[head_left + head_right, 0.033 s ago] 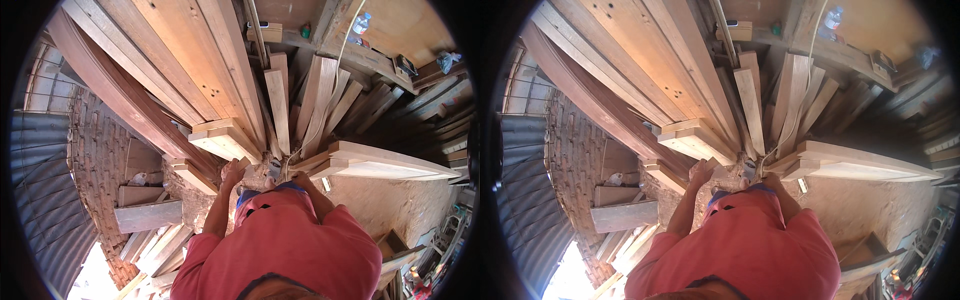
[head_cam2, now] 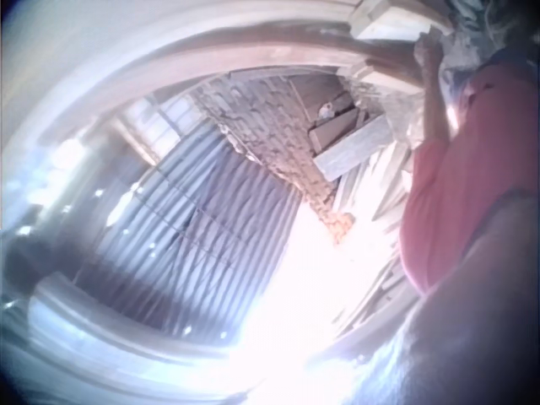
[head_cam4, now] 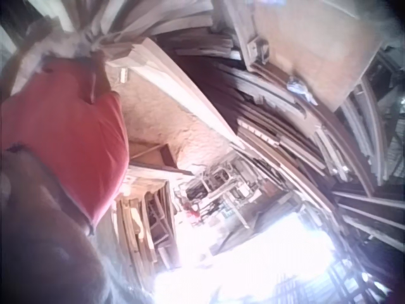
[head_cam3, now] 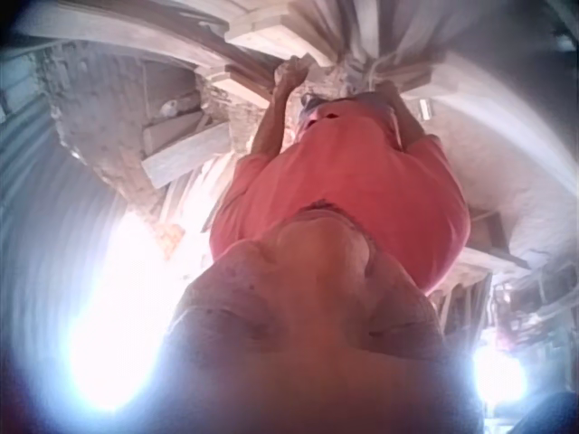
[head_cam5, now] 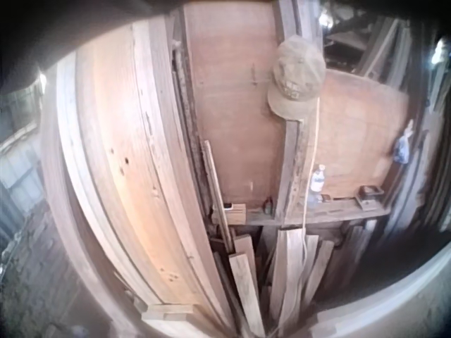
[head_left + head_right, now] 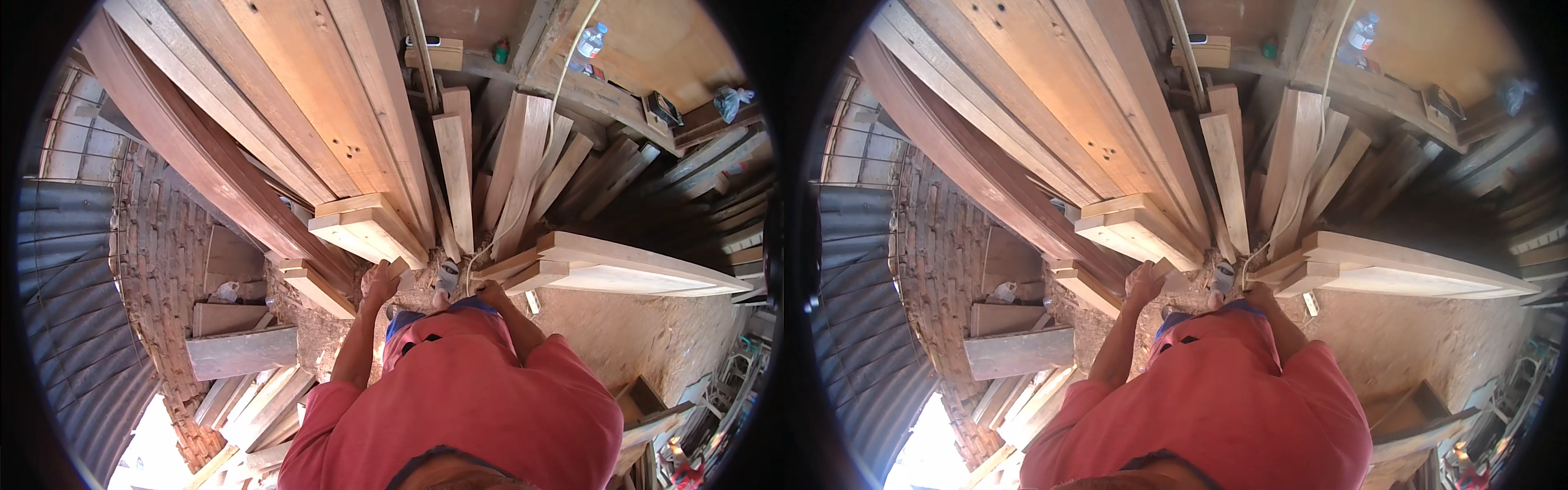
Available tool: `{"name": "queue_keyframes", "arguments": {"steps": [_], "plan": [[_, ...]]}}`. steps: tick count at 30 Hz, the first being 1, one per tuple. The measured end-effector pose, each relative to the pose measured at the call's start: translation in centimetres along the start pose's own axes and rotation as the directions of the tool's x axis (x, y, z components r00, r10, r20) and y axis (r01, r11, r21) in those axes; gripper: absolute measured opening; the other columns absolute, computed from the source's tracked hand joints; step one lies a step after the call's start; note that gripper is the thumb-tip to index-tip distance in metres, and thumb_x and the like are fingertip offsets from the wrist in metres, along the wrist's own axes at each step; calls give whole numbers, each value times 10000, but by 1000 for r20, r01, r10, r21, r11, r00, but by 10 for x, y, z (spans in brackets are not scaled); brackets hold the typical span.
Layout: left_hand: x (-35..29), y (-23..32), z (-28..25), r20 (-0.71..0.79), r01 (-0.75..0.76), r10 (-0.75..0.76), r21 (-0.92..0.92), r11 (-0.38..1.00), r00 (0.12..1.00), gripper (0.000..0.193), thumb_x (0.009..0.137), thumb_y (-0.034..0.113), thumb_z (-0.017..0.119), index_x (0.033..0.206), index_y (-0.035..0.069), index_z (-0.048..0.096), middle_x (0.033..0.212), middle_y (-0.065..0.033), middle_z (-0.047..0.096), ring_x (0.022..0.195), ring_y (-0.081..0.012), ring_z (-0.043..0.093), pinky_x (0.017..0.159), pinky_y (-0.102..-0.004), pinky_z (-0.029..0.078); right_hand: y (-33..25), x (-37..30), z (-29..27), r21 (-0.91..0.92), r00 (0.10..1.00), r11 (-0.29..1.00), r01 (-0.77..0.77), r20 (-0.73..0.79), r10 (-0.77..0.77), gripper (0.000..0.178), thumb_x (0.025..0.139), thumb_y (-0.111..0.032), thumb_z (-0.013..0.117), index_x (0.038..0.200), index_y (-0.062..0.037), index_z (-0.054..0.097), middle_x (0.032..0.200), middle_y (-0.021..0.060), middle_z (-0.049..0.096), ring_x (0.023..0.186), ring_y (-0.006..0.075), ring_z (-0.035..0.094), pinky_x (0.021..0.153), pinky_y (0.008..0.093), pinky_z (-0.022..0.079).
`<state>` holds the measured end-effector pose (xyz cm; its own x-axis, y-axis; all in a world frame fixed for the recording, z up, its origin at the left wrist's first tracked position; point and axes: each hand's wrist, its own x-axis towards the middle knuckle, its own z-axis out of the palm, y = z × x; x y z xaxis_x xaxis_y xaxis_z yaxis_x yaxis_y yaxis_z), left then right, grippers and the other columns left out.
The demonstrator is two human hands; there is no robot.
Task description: The person measures a wooden plank with a tape measure, marks it with a pen, and then sorts through a pile of wooden planks, picking up and inspecting several pieces before placing them back or moving them aside.
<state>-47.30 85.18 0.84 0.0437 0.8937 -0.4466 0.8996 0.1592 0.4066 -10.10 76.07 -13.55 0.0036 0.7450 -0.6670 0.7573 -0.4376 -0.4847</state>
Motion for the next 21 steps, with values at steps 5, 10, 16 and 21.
{"name": "queue_keyframes", "arguments": {"steps": [5,10,16,21], "plan": [[-13,-8,-5,-9,90,-91,-52,995,996,501,840,336,838,1190,62,606,1163,-244,703,1141,-462,659,943,-549,532,-12,33,4,-130,999,991,-24,-32,20,432,872,-433,717,1010,-24,743,1008,259,752,977,426,743,861,509,586],[-13,-21,-4,-103,11,-26,-148,989,994,546,816,308,858,1234,69,600,1188,-245,684,1137,-461,650,951,-552,528,-52,115,-38,-238,978,956,174,-75,-197,427,867,-321,726,1182,-37,675,1167,280,713,1056,457,714,902,530,578],[-29,-27,3,-221,90,-83,21,996,972,536,802,259,859,1213,90,561,1117,-266,640,1070,-508,628,893,-581,523,-184,189,-160,-377,971,926,6,-218,-96,643,925,-159,684,1514,-64,445,1440,231,618,1395,385,554,1177,513,428],[-32,-33,8,-182,173,-192,-115,978,964,540,787,214,867,1195,100,532,1083,-256,608,1032,-490,627,837,-583,519,-278,231,-244,-576,880,810,109,-324,-349,742,877,-181,718,1570,-149,455,1667,176,388,1443,474,449,1142,578,458]]}}
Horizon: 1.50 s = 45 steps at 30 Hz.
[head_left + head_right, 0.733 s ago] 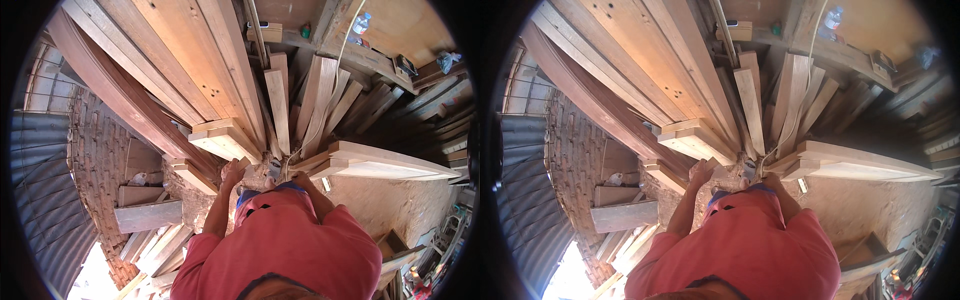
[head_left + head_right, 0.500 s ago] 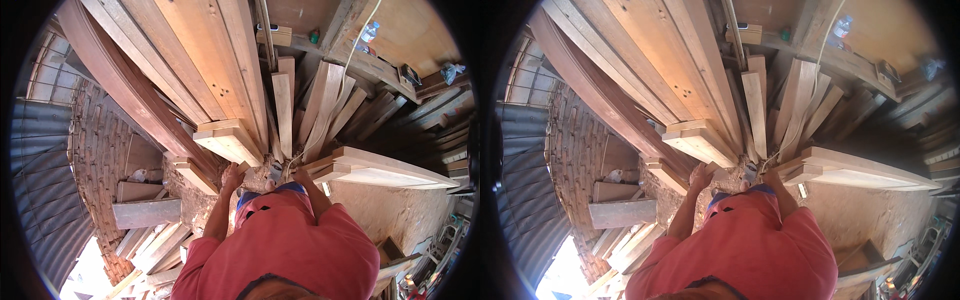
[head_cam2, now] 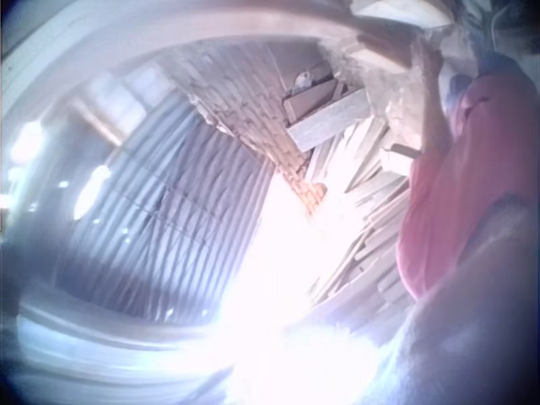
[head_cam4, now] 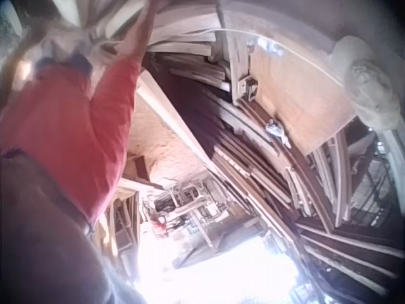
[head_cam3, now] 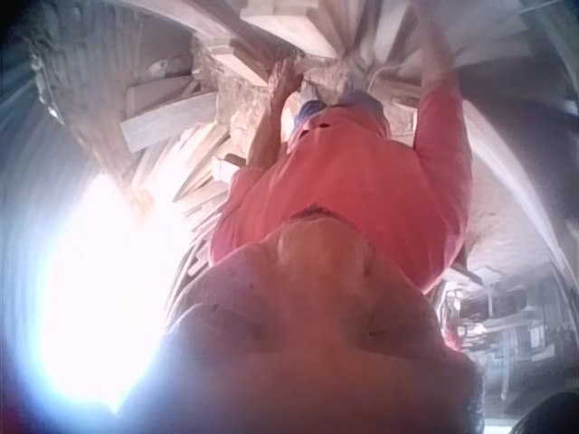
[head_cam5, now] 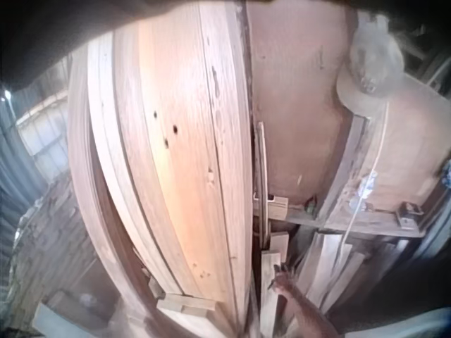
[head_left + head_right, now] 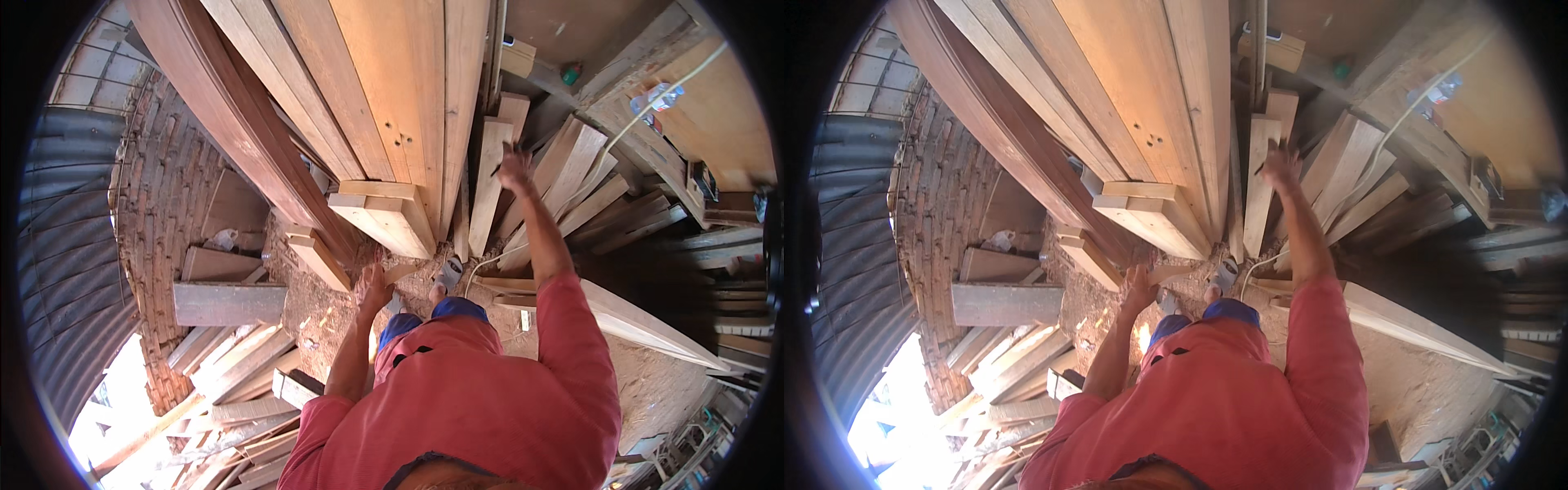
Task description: The person measures a wooden plank with a tape measure, marks it with a pen, and then sorts through a pile of wooden planks, picking up and inspecting several pieces before placing them back or moving them aside.
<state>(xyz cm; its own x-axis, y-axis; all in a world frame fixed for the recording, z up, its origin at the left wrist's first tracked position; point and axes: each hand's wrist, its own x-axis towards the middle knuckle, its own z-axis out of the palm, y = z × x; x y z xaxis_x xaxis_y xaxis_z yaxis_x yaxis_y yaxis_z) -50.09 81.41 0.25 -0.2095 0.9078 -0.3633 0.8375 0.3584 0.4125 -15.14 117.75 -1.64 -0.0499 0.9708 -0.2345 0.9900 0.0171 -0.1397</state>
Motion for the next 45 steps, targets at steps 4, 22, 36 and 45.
{"name": "queue_keyframes", "arguments": {"steps": [4,22,36,45], "plan": [[-1,0,5,-29,18,-20,-61,998,999,518,774,177,878,1163,94,547,1052,-233,601,990,-470,632,816,-576,517,-8,61,-31,-28,996,999,37,87,-35,829,883,-175,712,1632,-189,358,1711,162,310,1419,497,462,1141,599,462],[7,36,15,8,84,-84,-86,993,996,480,826,238,835,1183,96,548,1102,-229,619,1023,-481,652,820,-589,542,36,-40,-17,174,985,979,-103,-120,124,706,903,-80,691,1527,-130,364,1689,241,255,1273,472,620,1016,534,566],[23,46,19,42,46,-43,-75,996,998,471,817,218,843,1184,102,570,1153,-231,627,1048,-489,660,853,-589,553,72,-172,2,274,922,944,-181,-286,260,937,932,-119,691,1667,-18,118,1693,326,234,1533,475,351,1184,461,433],[31,33,11,81,55,-49,-70,996,996,546,815,195,813,1286,133,543,1216,-237,622,1091,-511,647,907,-588,540,51,-188,-12,291,916,950,-109,-342,210,885,929,-68,668,1658,-28,168,1670,358,248,1529,519,334,1171,493,455]]}}
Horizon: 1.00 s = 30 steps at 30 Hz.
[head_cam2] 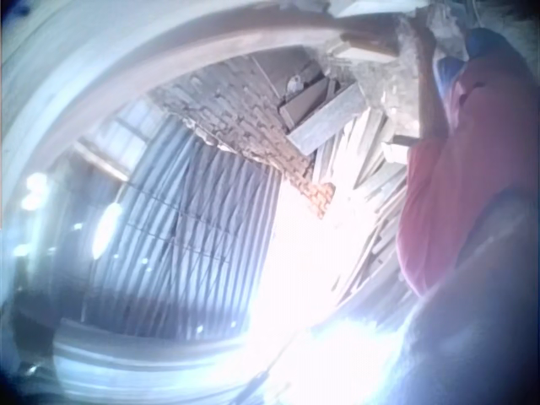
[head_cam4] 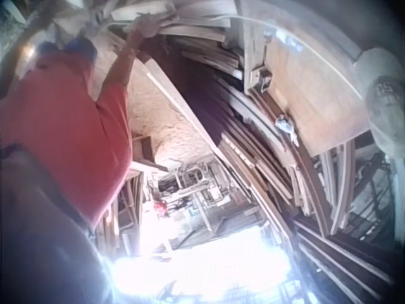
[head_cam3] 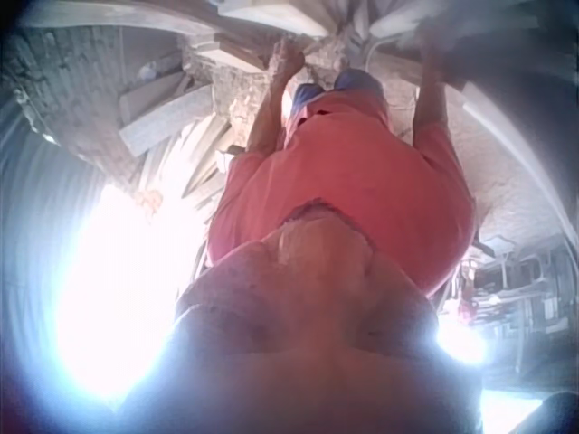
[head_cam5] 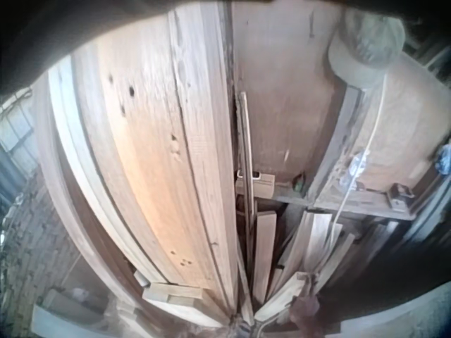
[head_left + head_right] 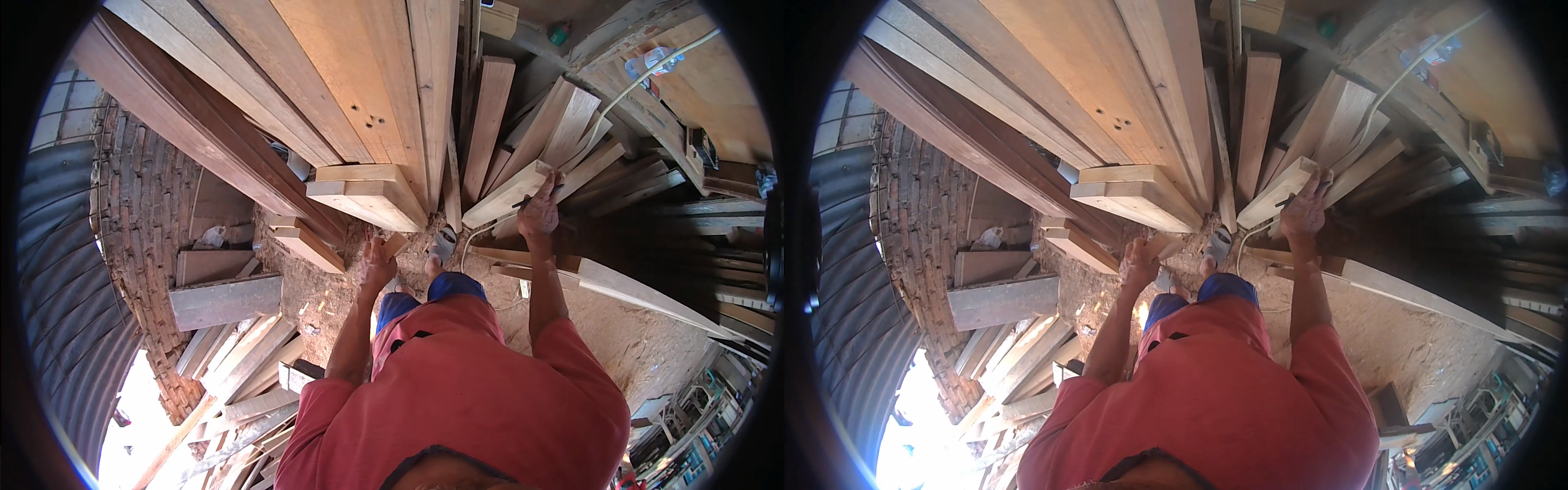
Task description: The person measures a wooden plank with a tape measure, marks it with a pen, and then sorts through a pile of wooden planks, picking up and inspecting several pieces before placing them back or moving them aside.
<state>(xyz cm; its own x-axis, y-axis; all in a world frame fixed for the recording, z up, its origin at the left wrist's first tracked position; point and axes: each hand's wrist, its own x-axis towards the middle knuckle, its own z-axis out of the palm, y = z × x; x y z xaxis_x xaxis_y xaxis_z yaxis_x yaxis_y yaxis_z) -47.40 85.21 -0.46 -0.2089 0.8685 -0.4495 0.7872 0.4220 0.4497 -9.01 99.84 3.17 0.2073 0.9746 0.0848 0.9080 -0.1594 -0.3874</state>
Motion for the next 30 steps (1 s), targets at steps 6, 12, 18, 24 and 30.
{"name": "queue_keyframes", "arguments": {"steps": [6,12,18,24,30], "plan": [[5,-5,-12,-13,0,0,5,1000,1000,537,821,205,793,1282,109,535,1198,-253,630,1105,-510,640,923,-589,535,2,-6,-1,30,999,999,32,-20,-31,886,925,-61,662,1659,-18,168,1672,354,248,1546,504,315,1182,485,447],[10,-10,-13,-31,23,-22,18,1000,999,542,837,240,800,1290,125,524,1195,-243,608,1099,-512,639,897,-603,540,5,-10,4,24,999,999,25,-33,-24,879,922,-56,658,1658,-10,179,1673,353,250,1546,513,306,1197,489,430],[14,-13,-11,-30,7,-5,39,999,1000,551,841,247,797,1311,127,537,1199,-244,611,1095,-504,646,902,-602,539,6,-11,8,8,990,994,111,-83,-110,884,918,-51,658,1656,0,173,1672,371,234,1543,518,308,1222,491,400],[8,-12,-8,-33,-19,19,-13,1000,999,541,829,217,803,1319,155,581,1176,-255,613,1083,-495,651,891,-584,547,2,-10,6,70,996,995,74,-57,-70,877,914,-40,654,1654,-12,185,1669,386,219,1538,523,313,1213,495,411],[3,-10,-6,-2,17,-17,2,1000,1000,626,831,265,792,1415,195,576,1229,-228,625,1155,-469,643,969,-543,542,0,-1,12,54,997,996,70,-25,-68,884,909,-41,655,1658,-23,185,1674,381,211,1522,522,343,1177,483,454]]}}
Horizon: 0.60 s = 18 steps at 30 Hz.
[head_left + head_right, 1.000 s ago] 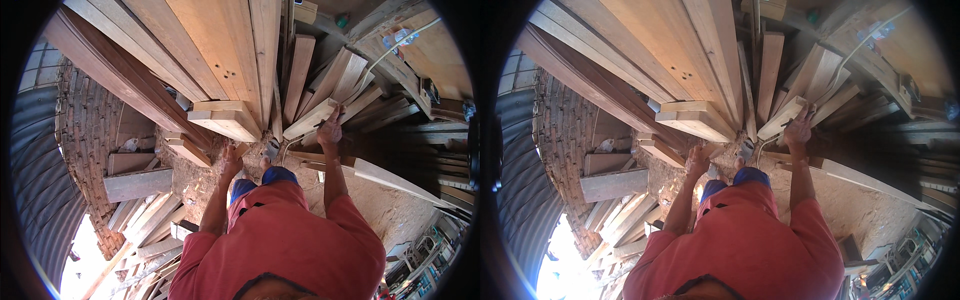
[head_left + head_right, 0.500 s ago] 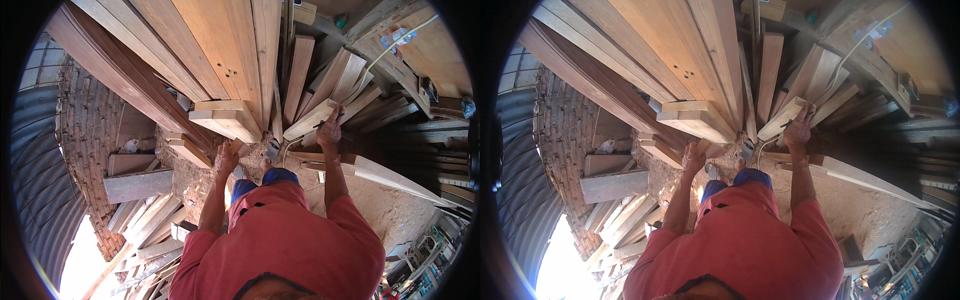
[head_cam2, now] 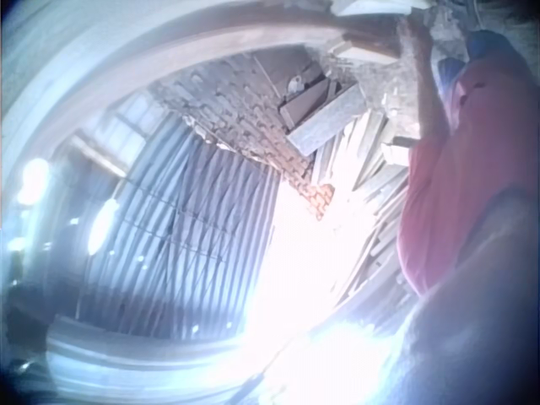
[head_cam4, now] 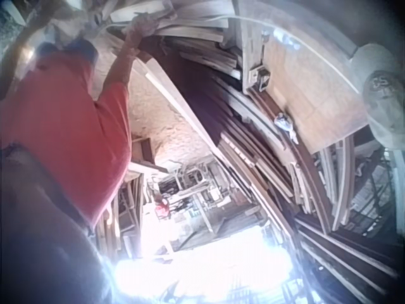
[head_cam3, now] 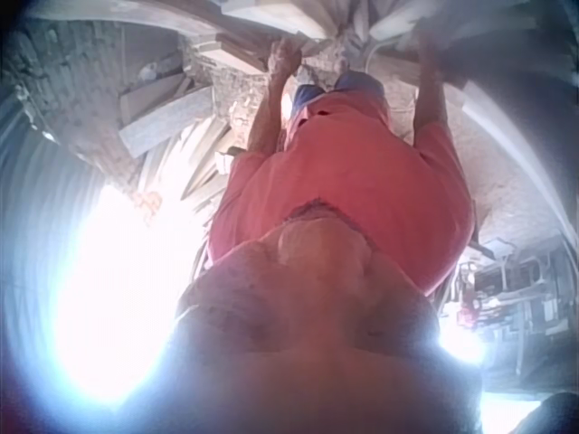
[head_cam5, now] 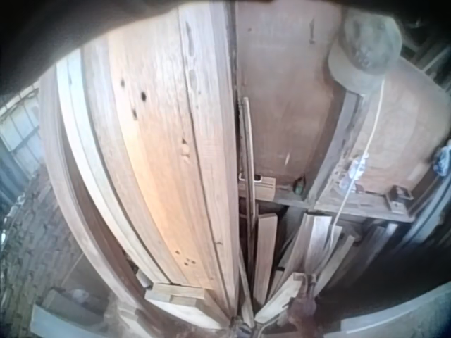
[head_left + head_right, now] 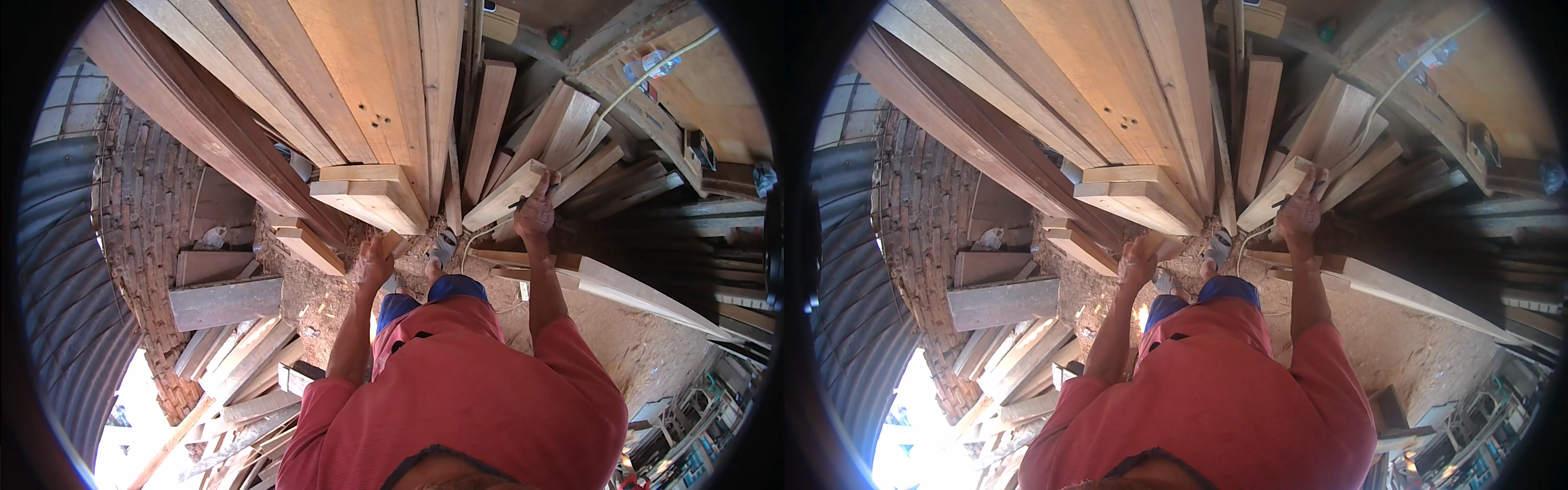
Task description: The person measures a wooden plank with a tape measure, marks it with a pen, and then sorts through a pile of wooden planks, picking up and inspecting several pieces before placing them back or moving them aside.
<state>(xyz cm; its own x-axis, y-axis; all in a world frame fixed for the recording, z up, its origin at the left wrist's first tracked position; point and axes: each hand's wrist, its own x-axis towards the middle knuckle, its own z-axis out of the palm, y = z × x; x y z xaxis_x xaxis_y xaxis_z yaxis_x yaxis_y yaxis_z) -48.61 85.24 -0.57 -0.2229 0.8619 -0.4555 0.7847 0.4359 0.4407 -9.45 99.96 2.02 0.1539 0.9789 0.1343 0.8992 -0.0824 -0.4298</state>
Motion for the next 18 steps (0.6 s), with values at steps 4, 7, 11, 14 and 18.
{"name": "queue_keyframes", "arguments": {"steps": [4,7,11,14,18], "plan": [[-2,1,0,-14,1,-1,2,1000,1000,611,833,262,792,1404,189,586,1224,-223,628,1159,-461,644,968,-542,542,-4,4,2,-62,999,998,12,-29,-14,905,903,-50,659,1662,-28,167,1682,367,208,1478,522,409,1135,493,491],[-2,2,0,-7,16,-16,-4,1000,1000,604,833,258,794,1397,186,592,1224,-222,629,1162,-460,644,968,-543,541,-10,13,4,-58,995,996,-67,72,71,907,903,-53,656,1663,-34,162,1692,345,208,1442,509,463,1104,498,510],[-2,1,1,-17,6,-6,-6,1000,1000,604,834,259,796,1397,183,592,1231,-230,630,1161,-468,642,968,-547,540,-19,37,13,-13,970,988,-152,189,152,882,916,-59,632,1670,-64,174,1714,288,207,1485,458,432,1084,465,517],[-2,0,2,-16,7,-7,-4,1000,1000,603,837,265,795,1398,181,589,1240,-241,627,1163,-475,640,972,-553,536,-26,59,25,-16,985,996,-86,151,87,884,887,-77,636,1659,-77,206,1697,307,229,1317,479,558,979,494,571],[-4,-1,3,-20,-14,13,-17,1000,1000,600,842,263,793,1399,180,586,1253,-254,621,1159,-485,639,975,-560,533,-32,91,56,-5,989,989,149,17,-149,921,805,-63,664,1623,-31,242,1632,367,318,1009,492,722,838,515,622]]}}
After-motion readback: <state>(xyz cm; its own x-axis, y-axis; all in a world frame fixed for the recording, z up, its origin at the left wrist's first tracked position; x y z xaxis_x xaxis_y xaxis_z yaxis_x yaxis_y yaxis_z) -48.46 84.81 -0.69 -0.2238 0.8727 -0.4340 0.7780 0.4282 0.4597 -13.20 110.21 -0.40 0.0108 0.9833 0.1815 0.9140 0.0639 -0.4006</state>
